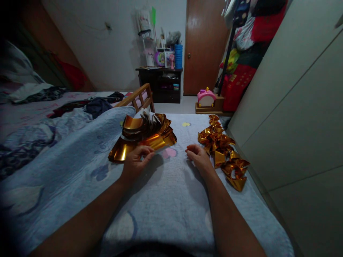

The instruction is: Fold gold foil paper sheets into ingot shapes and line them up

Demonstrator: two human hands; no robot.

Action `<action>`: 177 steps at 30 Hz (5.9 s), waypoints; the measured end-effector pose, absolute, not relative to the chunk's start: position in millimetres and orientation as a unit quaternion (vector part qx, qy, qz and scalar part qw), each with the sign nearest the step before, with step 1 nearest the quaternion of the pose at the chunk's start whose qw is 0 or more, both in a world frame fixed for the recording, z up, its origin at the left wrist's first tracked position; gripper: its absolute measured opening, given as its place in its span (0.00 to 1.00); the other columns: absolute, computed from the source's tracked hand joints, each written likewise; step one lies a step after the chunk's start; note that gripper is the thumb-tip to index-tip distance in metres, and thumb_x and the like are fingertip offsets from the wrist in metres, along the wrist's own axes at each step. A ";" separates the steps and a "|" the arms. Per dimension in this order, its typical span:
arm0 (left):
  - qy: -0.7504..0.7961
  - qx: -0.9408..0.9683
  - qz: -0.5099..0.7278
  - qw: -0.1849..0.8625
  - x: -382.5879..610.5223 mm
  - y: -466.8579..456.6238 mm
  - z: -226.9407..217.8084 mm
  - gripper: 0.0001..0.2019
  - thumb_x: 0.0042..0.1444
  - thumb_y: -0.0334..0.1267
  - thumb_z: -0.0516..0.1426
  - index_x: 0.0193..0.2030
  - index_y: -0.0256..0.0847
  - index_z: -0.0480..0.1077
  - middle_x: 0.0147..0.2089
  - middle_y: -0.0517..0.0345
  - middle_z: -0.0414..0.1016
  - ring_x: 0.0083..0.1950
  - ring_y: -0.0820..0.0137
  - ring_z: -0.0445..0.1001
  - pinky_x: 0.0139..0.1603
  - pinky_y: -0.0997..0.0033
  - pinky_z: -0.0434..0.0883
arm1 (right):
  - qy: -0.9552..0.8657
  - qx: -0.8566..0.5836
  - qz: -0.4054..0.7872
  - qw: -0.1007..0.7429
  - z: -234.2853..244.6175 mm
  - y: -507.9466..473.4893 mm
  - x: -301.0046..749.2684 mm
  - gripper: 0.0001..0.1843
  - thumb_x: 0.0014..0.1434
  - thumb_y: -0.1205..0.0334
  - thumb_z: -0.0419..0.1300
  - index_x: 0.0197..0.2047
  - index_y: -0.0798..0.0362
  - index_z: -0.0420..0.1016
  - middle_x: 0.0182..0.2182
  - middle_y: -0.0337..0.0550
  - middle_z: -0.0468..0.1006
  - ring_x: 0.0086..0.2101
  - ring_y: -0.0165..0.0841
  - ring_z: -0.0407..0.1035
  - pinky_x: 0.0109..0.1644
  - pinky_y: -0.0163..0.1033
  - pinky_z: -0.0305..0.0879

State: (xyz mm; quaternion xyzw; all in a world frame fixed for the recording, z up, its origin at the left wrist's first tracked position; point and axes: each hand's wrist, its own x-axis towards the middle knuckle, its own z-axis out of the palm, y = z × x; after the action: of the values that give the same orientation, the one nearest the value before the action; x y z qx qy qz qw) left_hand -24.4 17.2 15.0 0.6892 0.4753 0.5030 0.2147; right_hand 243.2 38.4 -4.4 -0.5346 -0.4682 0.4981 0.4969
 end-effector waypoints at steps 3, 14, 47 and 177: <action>0.440 0.723 0.455 0.276 -16.4 9.2 16.6 0.09 0.58 0.39 0.60 0.29 0.41 0.69 0.37 0.55 0.78 0.40 0.67 0.76 0.43 0.69 0.71 | -0.499 -0.525 0.506 0.469 -0.9 35.2 240.6 0.16 0.47 0.52 0.68 0.38 0.50 0.77 0.34 0.42 0.80 0.29 0.30 0.69 0.33 0.36 0.65; 0.368 0.756 0.290 0.458 -6.9 3.5 11.8 0.11 0.59 0.44 0.60 0.33 0.38 0.74 0.32 0.56 0.74 0.32 0.70 0.73 0.35 0.71 0.70 | -0.575 -0.520 0.457 0.436 -7.1 34.4 235.9 0.16 0.51 0.51 0.66 0.39 0.52 0.77 0.33 0.41 0.79 0.29 0.31 0.69 0.31 0.36 0.65; 0.476 0.612 0.440 0.452 -3.4 13.8 10.6 0.11 0.52 0.44 0.64 0.34 0.39 0.74 0.33 0.57 0.77 0.35 0.68 0.74 0.37 0.71 0.69 | -0.529 -0.461 0.602 0.381 3.5 16.4 227.7 0.10 0.51 0.54 0.66 0.34 0.51 0.79 0.22 0.35 0.74 0.21 0.28 0.64 0.25 0.33 0.57; 0.418 0.546 0.390 0.613 3.8 12.4 7.4 0.21 0.51 0.52 0.66 0.44 0.37 0.79 0.39 0.53 0.79 0.37 0.70 0.74 0.37 0.71 0.71 | -0.593 -0.493 0.511 0.381 3.4 22.5 229.1 0.16 0.51 0.51 0.65 0.31 0.57 0.80 0.21 0.34 0.66 0.23 0.26 0.55 0.28 0.34 0.51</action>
State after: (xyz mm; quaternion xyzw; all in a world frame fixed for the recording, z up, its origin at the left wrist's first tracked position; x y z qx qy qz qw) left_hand 3.8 12.4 7.4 0.5455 0.4177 0.3898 0.6132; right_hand 229.1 22.5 3.4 -0.4927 -0.5926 0.5110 0.3807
